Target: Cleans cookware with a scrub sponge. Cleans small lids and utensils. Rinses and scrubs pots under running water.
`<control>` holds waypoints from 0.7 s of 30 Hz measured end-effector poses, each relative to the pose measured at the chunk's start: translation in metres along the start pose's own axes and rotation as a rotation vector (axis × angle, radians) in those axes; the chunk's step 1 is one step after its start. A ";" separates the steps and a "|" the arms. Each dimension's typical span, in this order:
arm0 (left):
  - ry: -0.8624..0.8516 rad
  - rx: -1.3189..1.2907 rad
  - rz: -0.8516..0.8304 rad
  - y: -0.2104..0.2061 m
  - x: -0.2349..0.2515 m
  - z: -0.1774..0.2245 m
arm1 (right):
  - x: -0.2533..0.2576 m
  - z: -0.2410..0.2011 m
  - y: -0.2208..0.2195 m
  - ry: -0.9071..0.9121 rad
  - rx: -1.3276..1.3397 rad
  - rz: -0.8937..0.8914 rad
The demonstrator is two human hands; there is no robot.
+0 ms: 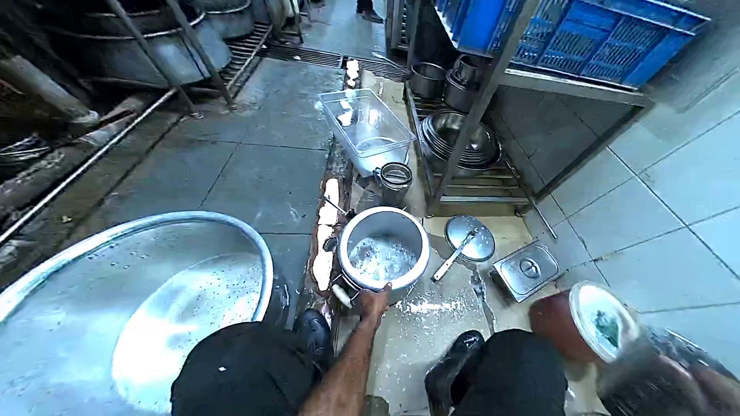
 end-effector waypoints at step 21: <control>-0.378 0.185 0.280 0.110 0.054 0.079 | 0.307 -0.518 -0.122 0.794 0.291 -1.011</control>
Point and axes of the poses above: each hand's wrist, its own x-axis towards the middle knuckle, its own y-axis out of the back of the hand, z = x × y, the point moved 7 cm from there along x, towards the middle knuckle, and after that the axes turned 14 degrees about -z, right-handed, at the moved point
